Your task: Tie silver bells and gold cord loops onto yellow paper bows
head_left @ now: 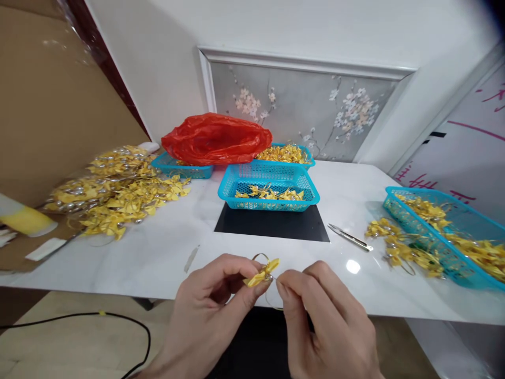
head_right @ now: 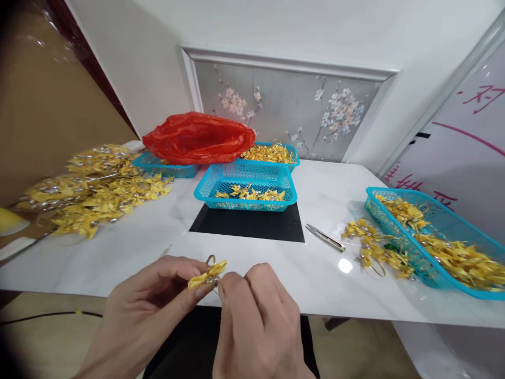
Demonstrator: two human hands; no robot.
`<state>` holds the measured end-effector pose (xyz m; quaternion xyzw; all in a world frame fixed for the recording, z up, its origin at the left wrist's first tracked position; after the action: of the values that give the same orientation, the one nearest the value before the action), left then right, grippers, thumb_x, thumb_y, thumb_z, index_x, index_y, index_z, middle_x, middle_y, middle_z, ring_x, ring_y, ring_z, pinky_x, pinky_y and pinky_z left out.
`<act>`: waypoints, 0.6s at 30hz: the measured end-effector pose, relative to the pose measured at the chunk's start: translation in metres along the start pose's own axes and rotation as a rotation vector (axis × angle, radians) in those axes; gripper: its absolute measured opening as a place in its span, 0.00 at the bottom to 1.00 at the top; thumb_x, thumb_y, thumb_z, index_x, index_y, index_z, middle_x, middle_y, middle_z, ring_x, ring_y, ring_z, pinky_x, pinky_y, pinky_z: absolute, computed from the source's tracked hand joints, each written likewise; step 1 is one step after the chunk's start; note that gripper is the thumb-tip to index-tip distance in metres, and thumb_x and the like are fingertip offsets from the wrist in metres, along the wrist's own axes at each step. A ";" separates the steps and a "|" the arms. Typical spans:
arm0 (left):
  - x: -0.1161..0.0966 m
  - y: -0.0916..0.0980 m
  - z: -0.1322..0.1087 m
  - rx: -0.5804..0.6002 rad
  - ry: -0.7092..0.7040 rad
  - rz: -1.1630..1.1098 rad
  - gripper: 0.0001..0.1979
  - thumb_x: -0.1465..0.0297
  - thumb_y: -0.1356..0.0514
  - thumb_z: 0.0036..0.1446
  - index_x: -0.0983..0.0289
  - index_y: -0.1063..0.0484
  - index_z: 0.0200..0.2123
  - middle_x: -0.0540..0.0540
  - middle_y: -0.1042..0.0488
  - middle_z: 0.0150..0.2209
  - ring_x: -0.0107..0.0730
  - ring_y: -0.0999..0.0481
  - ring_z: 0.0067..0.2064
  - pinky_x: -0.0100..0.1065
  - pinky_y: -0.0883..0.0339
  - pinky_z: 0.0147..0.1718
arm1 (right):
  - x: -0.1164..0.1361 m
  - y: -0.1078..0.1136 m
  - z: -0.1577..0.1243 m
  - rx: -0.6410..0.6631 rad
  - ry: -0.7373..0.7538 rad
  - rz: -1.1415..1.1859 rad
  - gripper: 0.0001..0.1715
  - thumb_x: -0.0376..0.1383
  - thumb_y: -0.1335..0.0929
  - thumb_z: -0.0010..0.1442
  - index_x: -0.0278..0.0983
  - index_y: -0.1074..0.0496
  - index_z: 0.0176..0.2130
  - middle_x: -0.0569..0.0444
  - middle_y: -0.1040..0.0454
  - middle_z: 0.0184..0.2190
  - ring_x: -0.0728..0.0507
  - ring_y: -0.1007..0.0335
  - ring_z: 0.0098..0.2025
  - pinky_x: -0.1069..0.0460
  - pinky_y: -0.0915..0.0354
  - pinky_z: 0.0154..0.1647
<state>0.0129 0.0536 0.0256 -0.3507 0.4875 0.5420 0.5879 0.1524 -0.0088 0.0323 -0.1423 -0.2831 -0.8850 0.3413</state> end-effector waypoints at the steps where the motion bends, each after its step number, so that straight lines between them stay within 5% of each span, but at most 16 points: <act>1: 0.000 0.000 0.000 0.004 -0.002 -0.002 0.11 0.80 0.33 0.49 0.56 0.22 0.28 0.44 0.19 0.29 0.25 0.20 0.31 0.20 0.26 0.32 | 0.001 0.000 0.000 0.000 -0.010 0.002 0.10 0.22 0.37 0.61 0.32 0.28 0.36 0.54 0.40 0.25 0.49 0.42 0.24 0.54 0.40 0.23; 18: -0.003 0.000 -0.007 0.049 -0.178 -0.006 0.17 0.85 0.37 0.50 0.54 0.20 0.30 0.46 0.17 0.31 0.31 0.18 0.34 0.27 0.25 0.36 | 0.014 -0.001 -0.004 -0.050 -0.187 -0.141 0.09 0.26 0.35 0.62 0.38 0.27 0.34 0.56 0.36 0.23 0.50 0.39 0.21 0.56 0.37 0.22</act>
<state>0.0118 0.0462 0.0262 -0.2882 0.4455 0.5572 0.6387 0.1416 -0.0181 0.0346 -0.2124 -0.3009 -0.8964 0.2467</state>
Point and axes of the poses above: each hand's wrist, its own z-axis towards the middle knuckle, its own y-axis out of the back of the hand, x = y × z, the point moved 5 cm from there along z, towards the middle knuckle
